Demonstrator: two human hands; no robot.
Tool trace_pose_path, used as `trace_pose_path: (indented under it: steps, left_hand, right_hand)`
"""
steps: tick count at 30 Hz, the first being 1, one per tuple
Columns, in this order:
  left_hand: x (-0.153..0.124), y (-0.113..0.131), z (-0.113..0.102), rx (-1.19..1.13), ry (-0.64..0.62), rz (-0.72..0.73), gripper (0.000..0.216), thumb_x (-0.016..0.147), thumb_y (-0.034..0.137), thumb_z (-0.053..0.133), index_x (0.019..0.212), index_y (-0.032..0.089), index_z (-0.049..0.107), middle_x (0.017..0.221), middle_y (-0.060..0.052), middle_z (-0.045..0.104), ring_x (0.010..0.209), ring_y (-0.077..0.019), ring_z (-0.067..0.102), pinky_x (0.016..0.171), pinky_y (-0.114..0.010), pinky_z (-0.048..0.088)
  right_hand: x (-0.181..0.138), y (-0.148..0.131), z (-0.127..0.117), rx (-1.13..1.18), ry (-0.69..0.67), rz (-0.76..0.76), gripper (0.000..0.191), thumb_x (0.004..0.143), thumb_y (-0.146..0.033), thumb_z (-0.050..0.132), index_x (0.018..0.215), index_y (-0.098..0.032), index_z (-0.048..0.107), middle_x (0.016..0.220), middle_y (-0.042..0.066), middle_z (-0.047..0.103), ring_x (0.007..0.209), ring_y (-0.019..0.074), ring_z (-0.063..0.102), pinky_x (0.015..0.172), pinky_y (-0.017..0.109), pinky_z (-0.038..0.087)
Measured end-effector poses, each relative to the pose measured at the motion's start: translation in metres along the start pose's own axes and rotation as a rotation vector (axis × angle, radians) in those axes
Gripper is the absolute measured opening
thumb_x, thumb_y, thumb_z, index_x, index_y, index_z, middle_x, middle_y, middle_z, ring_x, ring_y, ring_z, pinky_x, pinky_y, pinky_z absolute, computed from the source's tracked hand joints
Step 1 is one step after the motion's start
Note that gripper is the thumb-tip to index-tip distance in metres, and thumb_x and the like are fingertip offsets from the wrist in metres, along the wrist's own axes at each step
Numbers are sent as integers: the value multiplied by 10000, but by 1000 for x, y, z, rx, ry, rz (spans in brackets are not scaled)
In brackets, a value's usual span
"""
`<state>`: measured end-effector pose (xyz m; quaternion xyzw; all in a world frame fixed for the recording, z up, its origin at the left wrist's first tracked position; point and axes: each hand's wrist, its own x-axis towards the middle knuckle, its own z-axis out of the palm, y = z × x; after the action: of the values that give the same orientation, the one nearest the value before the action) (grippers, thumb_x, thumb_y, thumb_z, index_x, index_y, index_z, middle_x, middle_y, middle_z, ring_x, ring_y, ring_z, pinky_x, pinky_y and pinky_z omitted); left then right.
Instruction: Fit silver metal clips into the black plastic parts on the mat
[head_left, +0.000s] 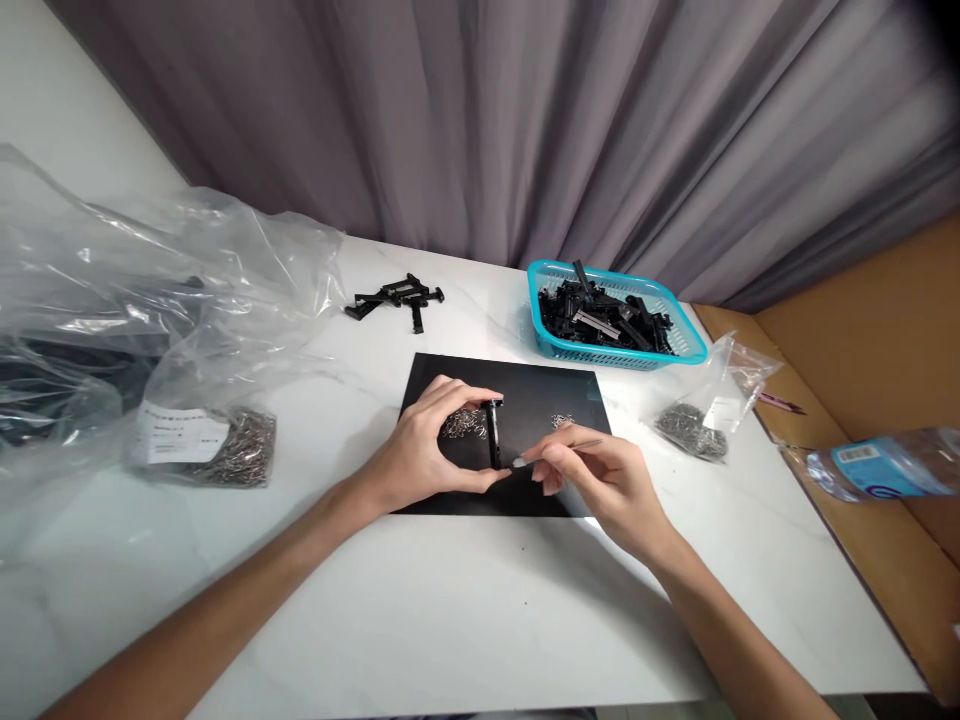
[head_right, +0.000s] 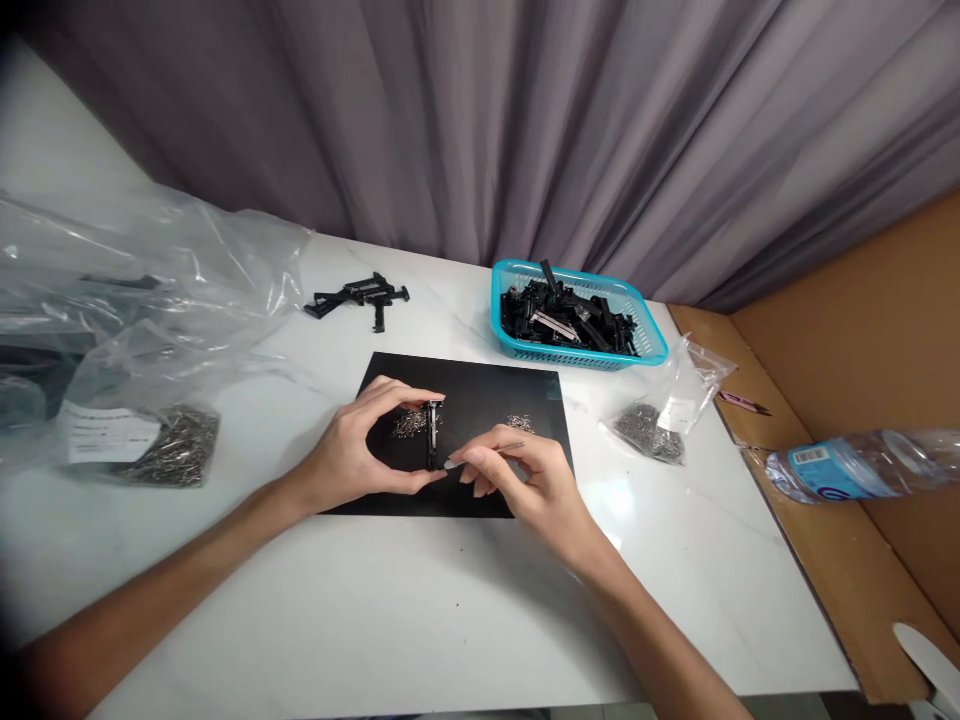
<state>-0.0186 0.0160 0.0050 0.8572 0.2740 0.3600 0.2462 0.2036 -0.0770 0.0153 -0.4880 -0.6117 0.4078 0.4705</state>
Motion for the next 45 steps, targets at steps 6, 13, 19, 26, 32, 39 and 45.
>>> trace_pose_path:
  steps: [6, 13, 19, 26, 32, 39, 45]
  left_hand:
    - [1, 1, 1, 7, 3, -2, 581, 720, 274, 863, 1253, 198, 645, 973, -38, 659, 939, -230, 574, 842, -379, 543]
    - [2, 0, 1, 19, 9, -1, 590, 705, 241, 874, 1253, 189, 660, 968, -37, 661, 945, -228, 576, 852, -374, 542]
    - [-1, 0, 2, 46, 68, 83, 559, 688, 191, 846, 1221, 153, 680, 903, -43, 651, 894, -222, 577, 773, -351, 543]
    - [0, 3, 0, 34, 33, 66, 553, 695, 269, 855, 1209, 184, 670, 924, -43, 667, 893, -224, 591, 778, -361, 569]
    - [3, 2, -5, -47, -5, -127, 614, 743, 373, 874, 1295, 247, 638, 1149, -53, 675, 1030, -227, 663, 972, -418, 594]
    - [1, -1, -5, -33, -56, -196, 644, 772, 454, 859, 1350, 297, 622, 1287, -51, 648, 1161, -249, 664, 1086, -457, 565]
    - [1, 0, -3, -12, -41, -172, 627, 795, 468, 836, 1360, 309, 616, 1306, -48, 653, 1185, -257, 654, 1108, -474, 553]
  right_hand:
    - [-1, 3, 7, 103, 4, -19, 203, 1021, -333, 634, 984, -194, 778, 820, 37, 763, 681, 147, 736, 660, 288, 627]
    - [0, 6, 9, 154, 13, -16, 203, 1017, -325, 641, 972, -184, 781, 814, 45, 773, 667, 153, 743, 660, 297, 639]
    - [0, 7, 12, 154, -53, -7, 221, 1024, -311, 627, 986, -180, 801, 819, 52, 782, 671, 157, 757, 674, 301, 646]
    - [-2, -1, 8, 102, -66, -20, 267, 1053, -334, 581, 967, -199, 795, 816, 41, 763, 707, 154, 729, 701, 308, 607]
    - [12, 1, -36, -321, 306, -237, 417, 1111, -330, 383, 828, -220, 668, 936, 72, 617, 923, 206, 612, 870, 388, 510]
    - [14, 31, -65, -786, -10, -97, 367, 1058, -227, 434, 1339, -254, 669, 1151, 118, 564, 944, 240, 627, 864, 435, 565]
    - [14, 39, -72, -891, -156, -119, 531, 956, -24, 400, 1367, -238, 661, 1225, 133, 620, 1128, 279, 618, 998, 497, 536]
